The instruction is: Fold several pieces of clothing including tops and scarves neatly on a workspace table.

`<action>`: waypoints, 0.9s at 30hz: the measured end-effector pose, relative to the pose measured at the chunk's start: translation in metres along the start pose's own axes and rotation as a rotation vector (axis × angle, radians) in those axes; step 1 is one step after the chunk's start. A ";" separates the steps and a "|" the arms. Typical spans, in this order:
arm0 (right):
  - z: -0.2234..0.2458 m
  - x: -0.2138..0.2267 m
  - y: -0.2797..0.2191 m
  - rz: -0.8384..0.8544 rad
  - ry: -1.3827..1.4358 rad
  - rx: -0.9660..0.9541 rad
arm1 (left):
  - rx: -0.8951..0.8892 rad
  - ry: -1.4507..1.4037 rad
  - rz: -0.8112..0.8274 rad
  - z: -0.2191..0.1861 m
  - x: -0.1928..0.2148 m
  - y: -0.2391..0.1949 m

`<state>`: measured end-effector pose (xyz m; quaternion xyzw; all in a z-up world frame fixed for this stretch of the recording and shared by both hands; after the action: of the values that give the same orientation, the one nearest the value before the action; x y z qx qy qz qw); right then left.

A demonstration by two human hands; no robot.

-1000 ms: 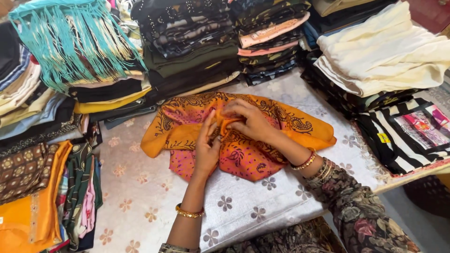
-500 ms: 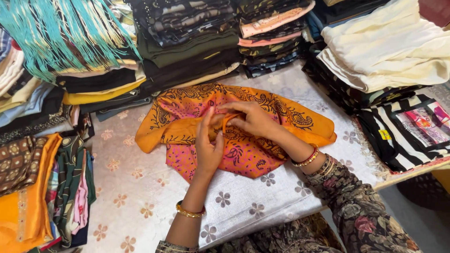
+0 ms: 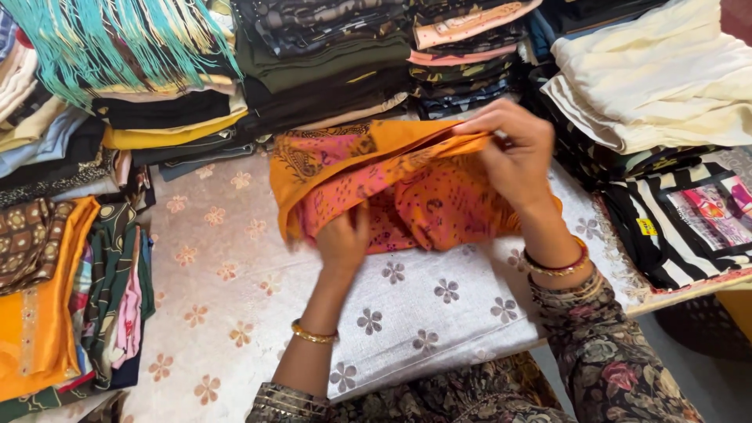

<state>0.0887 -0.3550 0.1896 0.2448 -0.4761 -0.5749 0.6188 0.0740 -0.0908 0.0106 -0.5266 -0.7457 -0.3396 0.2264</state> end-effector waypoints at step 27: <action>-0.011 0.108 -0.016 -0.435 -0.096 -0.017 | -0.301 0.189 0.244 -0.033 0.053 -0.008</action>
<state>0.0784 -0.4632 0.2040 0.3090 -0.4361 -0.7098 0.4589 0.0473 -0.0832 0.0672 -0.6066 -0.5928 -0.4651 0.2537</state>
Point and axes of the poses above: each hand's wrist, its own y-axis towards the middle knuckle, its own x-axis out of the back of the hand, z = x × y, the point moved 7 cm from there along y, towards the middle knuckle, and after that the axes turned 11 degrees about x, right-handed, at the moved point
